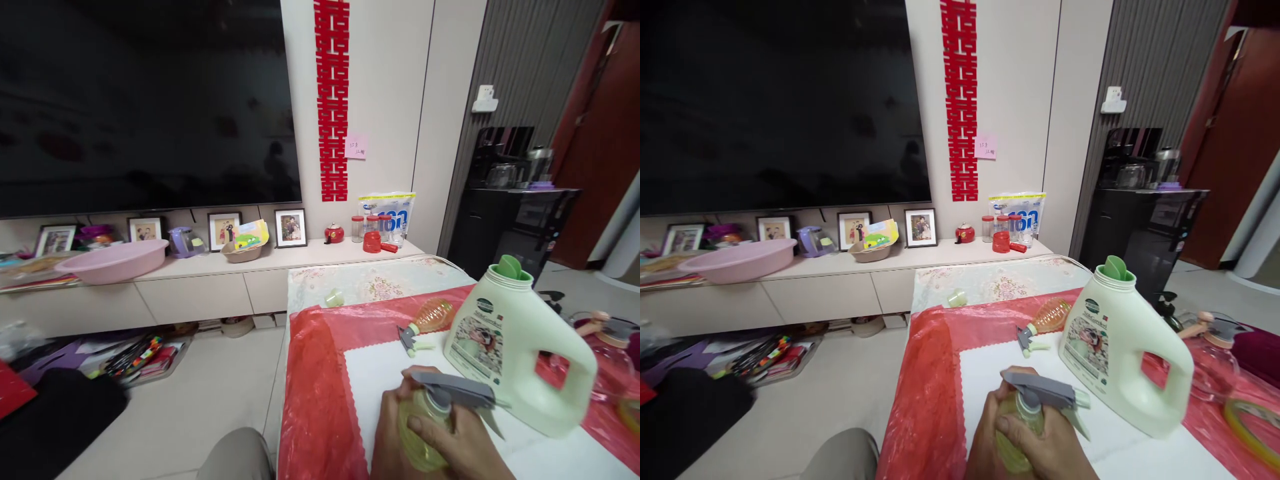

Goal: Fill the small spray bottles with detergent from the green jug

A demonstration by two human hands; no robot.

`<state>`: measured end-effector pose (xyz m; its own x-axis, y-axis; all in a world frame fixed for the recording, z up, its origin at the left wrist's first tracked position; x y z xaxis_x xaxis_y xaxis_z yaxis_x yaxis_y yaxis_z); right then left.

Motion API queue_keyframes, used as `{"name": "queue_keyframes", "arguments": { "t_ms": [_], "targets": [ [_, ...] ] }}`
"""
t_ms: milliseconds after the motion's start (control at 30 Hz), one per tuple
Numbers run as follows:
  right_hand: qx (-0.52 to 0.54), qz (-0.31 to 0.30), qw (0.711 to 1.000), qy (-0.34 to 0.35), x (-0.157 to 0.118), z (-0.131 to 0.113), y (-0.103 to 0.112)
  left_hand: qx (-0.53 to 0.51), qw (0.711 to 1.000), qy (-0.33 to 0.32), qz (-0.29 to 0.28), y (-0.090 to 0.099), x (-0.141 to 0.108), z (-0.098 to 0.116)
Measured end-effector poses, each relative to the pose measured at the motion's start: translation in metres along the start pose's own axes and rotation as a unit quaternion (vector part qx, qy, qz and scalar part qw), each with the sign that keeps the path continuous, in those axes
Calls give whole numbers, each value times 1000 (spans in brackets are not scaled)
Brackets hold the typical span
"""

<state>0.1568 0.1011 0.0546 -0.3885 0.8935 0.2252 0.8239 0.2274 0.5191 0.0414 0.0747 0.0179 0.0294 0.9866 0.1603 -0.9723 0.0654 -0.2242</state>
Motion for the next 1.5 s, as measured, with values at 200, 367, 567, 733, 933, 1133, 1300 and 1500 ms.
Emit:
{"name": "queue_keyframes", "arguments": {
  "t_ms": [200, 367, 567, 733, 933, 1133, 1300, 1500],
  "targets": [
    [-68, 20, 997, -35, -8, -3, -10, -92, 992, -8, 83, 5, 3, -3],
    [-64, 44, 994, -83, -17, -23, -6, -112, 991, 4, 71, 4, 2, -5],
    [-75, 104, 986, -110, -43, -28, 29, 4, 1000, 14, -12, 0, -11, -9],
    [-128, 177, 970, -103, -77, -40, 92, 76, 995, 57, -18, 7, -10, -19],
    [-175, 316, 922, -139, -107, -36, 185, 114, 992, 49, -25, 7, -7, -20],
    [-217, 428, 842, -246, -115, -2, 238, 132, 990, 46, -31, 9, -7, -18],
    [-209, 434, 832, -274, -123, 21, 238, 138, 989, 50, -28, 10, -6, -18],
    [-203, 398, 849, -283, -131, 30, 230, 139, 988, 60, -21, 11, -5, -25]
  ]
}}
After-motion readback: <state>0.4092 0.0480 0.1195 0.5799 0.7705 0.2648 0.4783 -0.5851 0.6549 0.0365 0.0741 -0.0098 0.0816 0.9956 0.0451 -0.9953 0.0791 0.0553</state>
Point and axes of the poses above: each hand's wrist, its own x-axis towards the middle knuckle, its own y-axis out of the back of the hand, z = x × y, the point moved 4 cm from there along x, towards the middle knuckle, and after that the axes turned 9 degrees about -x, right-handed, at the moved point
